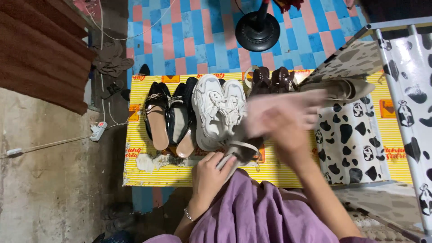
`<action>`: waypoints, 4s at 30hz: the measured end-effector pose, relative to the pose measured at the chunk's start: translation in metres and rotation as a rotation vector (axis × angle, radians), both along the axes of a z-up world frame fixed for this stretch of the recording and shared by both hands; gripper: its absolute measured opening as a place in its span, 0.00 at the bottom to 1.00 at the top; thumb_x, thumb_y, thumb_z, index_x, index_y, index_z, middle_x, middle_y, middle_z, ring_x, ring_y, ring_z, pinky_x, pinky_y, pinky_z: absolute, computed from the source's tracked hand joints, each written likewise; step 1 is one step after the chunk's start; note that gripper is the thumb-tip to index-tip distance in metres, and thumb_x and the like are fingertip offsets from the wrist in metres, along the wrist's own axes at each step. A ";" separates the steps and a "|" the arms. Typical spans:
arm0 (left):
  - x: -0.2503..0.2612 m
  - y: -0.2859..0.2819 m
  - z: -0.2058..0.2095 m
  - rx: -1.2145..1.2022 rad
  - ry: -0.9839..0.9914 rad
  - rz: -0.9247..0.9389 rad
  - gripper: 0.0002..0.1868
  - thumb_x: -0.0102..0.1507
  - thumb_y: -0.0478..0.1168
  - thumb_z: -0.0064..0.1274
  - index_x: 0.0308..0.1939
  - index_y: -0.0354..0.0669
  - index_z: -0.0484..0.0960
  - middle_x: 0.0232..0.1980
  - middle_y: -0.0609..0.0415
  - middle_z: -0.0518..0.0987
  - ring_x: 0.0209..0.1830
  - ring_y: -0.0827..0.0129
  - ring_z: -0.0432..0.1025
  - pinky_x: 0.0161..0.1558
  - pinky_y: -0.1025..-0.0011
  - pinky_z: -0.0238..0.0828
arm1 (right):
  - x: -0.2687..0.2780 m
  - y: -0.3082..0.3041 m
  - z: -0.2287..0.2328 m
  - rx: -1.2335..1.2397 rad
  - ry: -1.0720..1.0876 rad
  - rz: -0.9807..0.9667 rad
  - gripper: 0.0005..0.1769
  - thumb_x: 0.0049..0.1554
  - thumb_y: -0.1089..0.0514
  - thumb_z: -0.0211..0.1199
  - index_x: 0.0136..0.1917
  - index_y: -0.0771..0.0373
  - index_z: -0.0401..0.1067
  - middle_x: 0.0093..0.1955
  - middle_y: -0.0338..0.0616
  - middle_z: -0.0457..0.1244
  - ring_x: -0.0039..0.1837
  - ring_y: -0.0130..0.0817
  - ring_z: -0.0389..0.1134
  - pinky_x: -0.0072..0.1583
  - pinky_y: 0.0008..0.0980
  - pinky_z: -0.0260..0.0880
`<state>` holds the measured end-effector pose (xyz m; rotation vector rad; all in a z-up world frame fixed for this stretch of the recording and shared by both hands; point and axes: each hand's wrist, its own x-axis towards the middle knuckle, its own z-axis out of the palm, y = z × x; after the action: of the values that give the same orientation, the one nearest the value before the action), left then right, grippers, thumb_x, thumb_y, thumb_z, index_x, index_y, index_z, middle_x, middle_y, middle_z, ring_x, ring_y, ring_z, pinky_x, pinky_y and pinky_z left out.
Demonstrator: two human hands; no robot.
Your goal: Wiping and cleaning several pairs of shoes and sandals using a cloth.
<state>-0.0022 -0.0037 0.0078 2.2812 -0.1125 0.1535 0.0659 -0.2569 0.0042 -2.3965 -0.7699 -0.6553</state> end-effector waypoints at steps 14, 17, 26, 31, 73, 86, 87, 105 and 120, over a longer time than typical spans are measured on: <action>0.000 0.002 -0.051 -0.272 0.177 0.005 0.15 0.64 0.43 0.60 0.32 0.34 0.78 0.27 0.44 0.79 0.26 0.61 0.70 0.30 0.64 0.67 | -0.019 0.024 0.006 0.016 -0.013 -0.070 0.23 0.56 0.71 0.58 0.65 0.64 0.73 0.66 0.52 0.67 0.70 0.54 0.67 0.70 0.49 0.67; 0.009 0.000 -0.025 -0.387 0.246 -0.017 0.13 0.65 0.42 0.58 0.35 0.34 0.80 0.25 0.48 0.79 0.23 0.75 0.68 0.29 0.68 0.67 | -0.015 0.012 -0.003 -0.029 -0.047 -0.005 0.22 0.55 0.70 0.57 0.63 0.62 0.73 0.64 0.50 0.68 0.69 0.52 0.68 0.69 0.50 0.67; 0.027 -0.036 -0.071 -0.560 0.395 -0.183 0.11 0.66 0.39 0.55 0.46 0.32 0.78 0.34 0.50 0.79 0.32 0.79 0.69 0.34 0.72 0.67 | -0.050 -0.066 -0.107 1.208 0.460 -0.511 0.16 0.69 0.56 0.50 0.63 0.63 0.72 0.56 0.37 0.67 0.56 0.25 0.66 0.60 0.28 0.68; 0.053 -0.084 -0.093 -0.463 0.504 -0.276 0.15 0.72 0.42 0.52 0.45 0.29 0.75 0.35 0.40 0.82 0.35 0.73 0.70 0.36 0.68 0.70 | -0.098 -0.047 -0.118 1.347 1.157 -0.606 0.22 0.60 0.43 0.54 0.59 0.55 0.77 0.47 0.32 0.65 0.46 0.21 0.64 0.46 0.22 0.64; 0.069 -0.056 -0.061 -0.276 0.279 -0.517 0.16 0.65 0.36 0.55 0.56 0.36 0.78 0.58 0.45 0.77 0.60 0.55 0.74 0.62 0.65 0.68 | 0.035 -0.206 -0.264 1.258 1.065 -1.304 0.34 0.68 0.37 0.47 0.75 0.63 0.56 0.45 0.51 0.57 0.46 0.41 0.54 0.49 0.50 0.58; 0.073 -0.059 -0.052 -0.210 0.301 -0.508 0.16 0.65 0.37 0.54 0.56 0.36 0.78 0.58 0.46 0.76 0.60 0.55 0.73 0.61 0.65 0.68 | 0.016 -0.155 -0.202 1.050 0.979 -1.002 0.42 0.58 0.32 0.59 0.73 0.63 0.58 0.68 0.53 0.58 0.64 0.46 0.63 0.58 0.43 0.66; 0.071 -0.058 -0.053 -0.218 0.294 -0.506 0.16 0.65 0.37 0.54 0.57 0.36 0.78 0.59 0.46 0.76 0.60 0.55 0.73 0.61 0.65 0.68 | 0.013 -0.154 -0.207 0.834 0.954 -1.045 0.47 0.60 0.32 0.63 0.76 0.66 0.51 0.70 0.57 0.53 0.64 0.49 0.60 0.57 0.45 0.66; 0.039 -0.012 -0.034 -0.186 -0.124 -0.074 0.09 0.66 0.33 0.54 0.50 0.38 0.81 0.56 0.45 0.77 0.58 0.52 0.73 0.60 0.62 0.69 | 0.041 0.036 -0.018 0.307 0.678 -0.091 0.31 0.52 0.42 0.70 0.61 0.65 0.72 0.55 0.51 0.66 0.52 0.46 0.71 0.52 0.41 0.72; 0.000 0.039 -0.075 -0.367 0.082 0.137 0.09 0.67 0.35 0.54 0.49 0.36 0.82 0.49 0.50 0.81 0.46 0.66 0.78 0.47 0.70 0.73 | 0.050 -0.020 -0.051 -0.076 0.605 -0.431 0.31 0.44 0.52 0.72 0.62 0.53 0.74 0.55 0.45 0.71 0.55 0.49 0.72 0.53 0.44 0.72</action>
<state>-0.0020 0.0352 -0.0668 1.9246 0.1075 0.1385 0.1162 -0.2765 -0.0468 -2.6383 -0.0240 -0.0254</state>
